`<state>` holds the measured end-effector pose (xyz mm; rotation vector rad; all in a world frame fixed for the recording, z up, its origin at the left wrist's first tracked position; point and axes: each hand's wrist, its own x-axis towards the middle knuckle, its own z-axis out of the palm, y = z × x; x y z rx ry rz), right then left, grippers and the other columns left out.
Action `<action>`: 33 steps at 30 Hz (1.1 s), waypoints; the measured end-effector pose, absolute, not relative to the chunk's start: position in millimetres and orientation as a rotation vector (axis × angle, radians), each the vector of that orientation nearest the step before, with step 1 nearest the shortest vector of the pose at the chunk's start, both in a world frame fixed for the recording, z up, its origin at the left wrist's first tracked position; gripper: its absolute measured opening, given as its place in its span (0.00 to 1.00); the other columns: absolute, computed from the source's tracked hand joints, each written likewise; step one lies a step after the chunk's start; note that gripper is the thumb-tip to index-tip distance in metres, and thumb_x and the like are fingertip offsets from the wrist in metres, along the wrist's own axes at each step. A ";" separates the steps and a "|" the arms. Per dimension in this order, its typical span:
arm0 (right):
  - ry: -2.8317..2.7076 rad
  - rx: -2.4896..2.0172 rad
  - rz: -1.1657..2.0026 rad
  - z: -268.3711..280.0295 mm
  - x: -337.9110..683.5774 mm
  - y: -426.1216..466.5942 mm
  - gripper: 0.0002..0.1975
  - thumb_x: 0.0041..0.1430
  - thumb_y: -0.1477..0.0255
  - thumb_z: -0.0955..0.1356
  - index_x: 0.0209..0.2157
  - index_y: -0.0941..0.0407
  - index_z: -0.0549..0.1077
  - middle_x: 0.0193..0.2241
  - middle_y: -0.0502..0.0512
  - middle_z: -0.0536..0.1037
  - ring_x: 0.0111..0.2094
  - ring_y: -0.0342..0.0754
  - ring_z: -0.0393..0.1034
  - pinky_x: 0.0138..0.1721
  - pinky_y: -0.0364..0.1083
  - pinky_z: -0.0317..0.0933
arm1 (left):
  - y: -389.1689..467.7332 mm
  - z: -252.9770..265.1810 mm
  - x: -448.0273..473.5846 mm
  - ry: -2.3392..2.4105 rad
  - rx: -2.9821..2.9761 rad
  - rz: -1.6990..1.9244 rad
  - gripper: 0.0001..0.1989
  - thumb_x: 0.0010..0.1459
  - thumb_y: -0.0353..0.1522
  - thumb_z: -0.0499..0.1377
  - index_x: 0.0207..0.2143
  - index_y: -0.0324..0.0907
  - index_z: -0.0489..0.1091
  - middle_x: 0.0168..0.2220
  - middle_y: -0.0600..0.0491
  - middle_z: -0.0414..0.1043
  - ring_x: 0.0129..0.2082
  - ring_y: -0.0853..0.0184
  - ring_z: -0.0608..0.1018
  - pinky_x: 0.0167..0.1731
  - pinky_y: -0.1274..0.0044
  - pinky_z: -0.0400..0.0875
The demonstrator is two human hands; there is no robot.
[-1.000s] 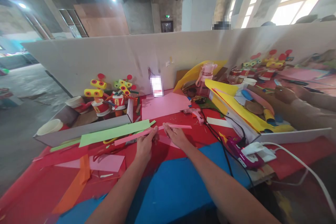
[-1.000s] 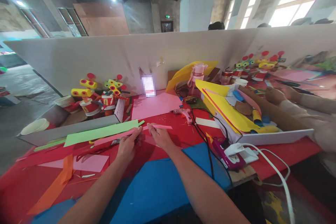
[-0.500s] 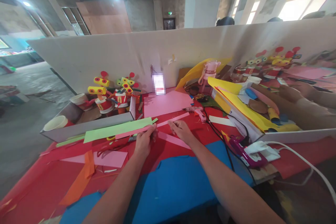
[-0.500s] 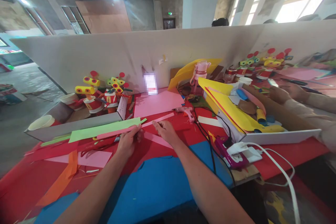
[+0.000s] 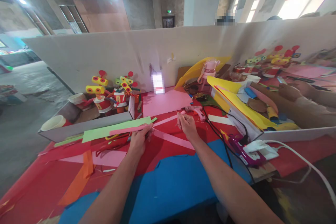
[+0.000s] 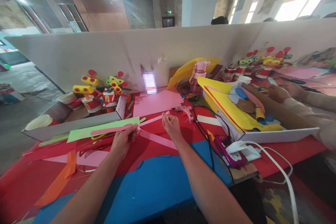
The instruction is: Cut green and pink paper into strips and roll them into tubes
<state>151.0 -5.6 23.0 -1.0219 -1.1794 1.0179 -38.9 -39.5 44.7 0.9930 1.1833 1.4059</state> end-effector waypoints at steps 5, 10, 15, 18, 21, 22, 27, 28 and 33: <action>-0.904 -1.053 0.859 24.3 160.3 2.7 0.27 0.57 0.47 0.58 0.16 0.53 0.54 0.11 0.45 0.56 0.14 0.39 0.51 0.18 0.41 0.52 | -34.4 43.0 -46.7 1.163 0.891 1.469 0.14 0.43 0.37 0.67 0.17 0.37 0.68 0.14 0.57 0.61 0.14 0.76 0.62 0.15 0.81 0.54; -1.420 -0.959 1.280 16.0 130.6 -11.3 0.26 0.44 0.45 0.69 0.21 0.54 0.62 0.15 0.44 0.64 0.17 0.40 0.57 0.20 0.41 0.55 | -38.7 35.5 -27.1 1.069 0.802 1.507 0.15 0.43 0.40 0.67 0.21 0.38 0.69 0.17 0.57 0.65 0.17 0.75 0.66 0.18 0.81 0.59; -1.580 -0.925 1.281 7.7 104.6 -25.1 0.31 0.57 0.43 0.56 0.18 0.55 0.62 0.14 0.48 0.65 0.18 0.42 0.59 0.21 0.42 0.53 | -48.7 29.9 -5.6 1.059 0.934 1.408 0.19 0.46 0.42 0.66 0.15 0.39 0.64 0.15 0.56 0.64 0.17 0.74 0.66 0.19 0.79 0.60; -1.613 -1.018 1.109 3.9 108.8 -22.7 0.31 0.60 0.45 0.55 0.17 0.54 0.62 0.15 0.49 0.65 0.19 0.43 0.60 0.22 0.42 0.53 | -49.0 27.4 -5.8 1.078 0.955 1.420 0.18 0.46 0.41 0.67 0.16 0.39 0.66 0.17 0.55 0.66 0.19 0.74 0.67 0.21 0.79 0.61; -1.593 -1.088 1.035 2.2 114.8 -19.1 0.31 0.60 0.45 0.54 0.17 0.54 0.63 0.16 0.50 0.66 0.20 0.44 0.62 0.24 0.43 0.55 | -45.2 24.4 -10.8 1.109 0.901 1.462 0.19 0.45 0.43 0.67 0.17 0.38 0.67 0.17 0.55 0.66 0.18 0.74 0.66 0.20 0.80 0.60; -1.574 -1.110 1.028 2.2 116.2 -18.3 0.31 0.60 0.44 0.54 0.18 0.54 0.63 0.16 0.50 0.66 0.20 0.44 0.62 0.23 0.42 0.55 | -43.7 23.8 -12.9 1.107 0.899 1.474 0.19 0.45 0.43 0.67 0.17 0.38 0.67 0.17 0.55 0.66 0.17 0.74 0.66 0.19 0.80 0.59; -1.459 -1.136 1.052 5.0 123.5 -15.9 0.30 0.58 0.43 0.55 0.20 0.54 0.64 0.17 0.50 0.65 0.20 0.44 0.62 0.23 0.42 0.58 | -37.8 25.9 -24.7 1.043 0.884 1.536 0.16 0.47 0.41 0.66 0.20 0.39 0.67 0.17 0.56 0.66 0.17 0.74 0.66 0.16 0.81 0.57; -1.433 -1.130 1.053 5.6 125.4 -15.5 0.30 0.58 0.44 0.55 0.21 0.54 0.64 0.18 0.50 0.66 0.21 0.44 0.62 0.23 0.42 0.59 | -36.9 26.8 -27.1 1.041 0.874 1.542 0.16 0.47 0.41 0.66 0.21 0.39 0.67 0.18 0.56 0.66 0.17 0.74 0.66 0.15 0.81 0.57; -1.384 -1.109 1.052 8.3 133.9 -12.6 0.29 0.56 0.43 0.57 0.21 0.54 0.64 0.18 0.50 0.66 0.22 0.45 0.64 0.24 0.43 0.62 | -32.3 28.9 -37.4 1.090 0.918 1.550 0.18 0.47 0.43 0.66 0.21 0.38 0.68 0.17 0.58 0.64 0.15 0.76 0.64 0.13 0.82 0.54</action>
